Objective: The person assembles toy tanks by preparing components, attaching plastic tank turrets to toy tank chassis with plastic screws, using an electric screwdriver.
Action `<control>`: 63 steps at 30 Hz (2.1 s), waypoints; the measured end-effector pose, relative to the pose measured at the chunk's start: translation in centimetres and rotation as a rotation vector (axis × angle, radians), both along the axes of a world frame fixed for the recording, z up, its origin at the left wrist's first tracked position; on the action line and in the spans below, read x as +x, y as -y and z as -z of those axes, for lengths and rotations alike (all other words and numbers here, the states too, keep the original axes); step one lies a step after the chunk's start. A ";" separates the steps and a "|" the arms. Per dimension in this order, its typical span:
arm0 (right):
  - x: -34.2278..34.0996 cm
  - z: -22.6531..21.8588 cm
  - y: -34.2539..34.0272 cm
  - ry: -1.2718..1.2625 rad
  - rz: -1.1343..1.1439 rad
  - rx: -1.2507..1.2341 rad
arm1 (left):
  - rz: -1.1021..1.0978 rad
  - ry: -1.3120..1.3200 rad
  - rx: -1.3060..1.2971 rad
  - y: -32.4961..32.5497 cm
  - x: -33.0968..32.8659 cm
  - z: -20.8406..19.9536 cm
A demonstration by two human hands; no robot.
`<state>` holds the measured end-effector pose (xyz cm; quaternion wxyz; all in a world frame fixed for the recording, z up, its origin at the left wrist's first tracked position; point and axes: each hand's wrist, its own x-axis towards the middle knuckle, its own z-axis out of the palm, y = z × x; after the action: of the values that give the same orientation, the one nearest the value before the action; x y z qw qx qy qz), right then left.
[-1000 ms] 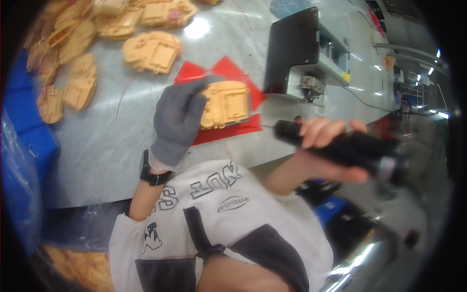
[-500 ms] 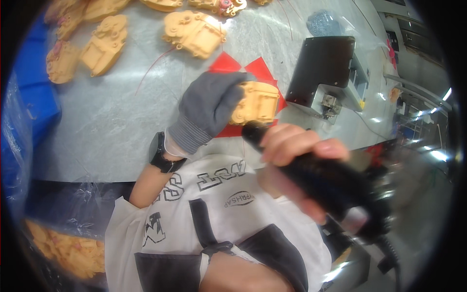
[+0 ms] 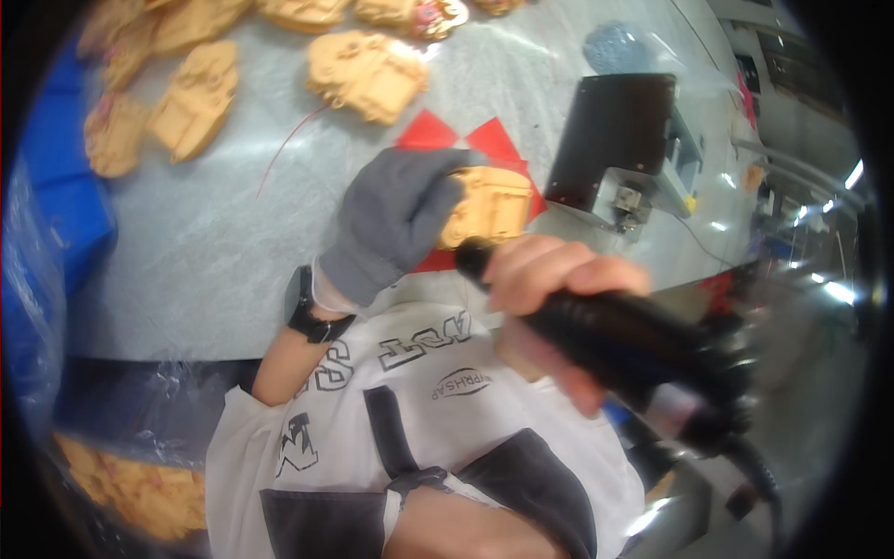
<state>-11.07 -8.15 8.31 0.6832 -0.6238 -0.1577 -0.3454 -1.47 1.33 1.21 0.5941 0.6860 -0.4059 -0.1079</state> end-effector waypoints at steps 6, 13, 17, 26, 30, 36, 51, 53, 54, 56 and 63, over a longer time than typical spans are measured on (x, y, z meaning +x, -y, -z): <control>-2.5 -1.1 1.2 0.019 0.130 0.171 | 0.014 -0.053 0.074 -0.1 -0.6 -0.3; -10.2 -5.2 10.2 0.110 0.805 0.027 | 0.007 -0.070 0.132 0.1 -1.1 -0.6; -7.6 -3.0 13.0 -0.144 1.122 0.154 | -0.008 -0.092 0.180 0.3 -1.4 -0.9; -6.6 -3.0 5.4 -0.009 0.524 0.138 | 0.044 -0.148 0.142 -0.2 -0.8 -0.5; -1.2 -4.1 4.0 0.076 0.209 0.095 | 0.028 -0.180 0.119 -0.6 -0.5 -0.6; 3.4 -2.6 3.5 0.056 0.146 0.166 | 0.031 -0.115 0.126 -0.8 -0.2 -0.7; 4.9 -0.5 4.1 -0.059 0.091 0.196 | 0.068 -0.065 0.088 -0.9 0.4 0.1; 5.2 -0.1 4.5 -0.052 0.035 0.171 | 0.072 -0.036 0.093 -1.0 0.8 0.2; 5.3 0.1 4.6 -0.035 -0.018 0.140 | 0.071 -0.037 0.096 -1.0 1.0 -0.1; 4.9 0.0 4.5 -0.012 -0.002 0.104 | 0.081 -0.283 0.193 -0.7 0.9 -1.3; 3.9 -0.5 3.1 0.024 0.263 0.289 | 0.036 -0.104 0.277 -0.4 0.0 -1.7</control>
<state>-7.13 -11.29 8.84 0.7128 -0.5302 -0.0317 -0.4580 -1.44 1.75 2.90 0.5120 0.7476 -0.3680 -0.2088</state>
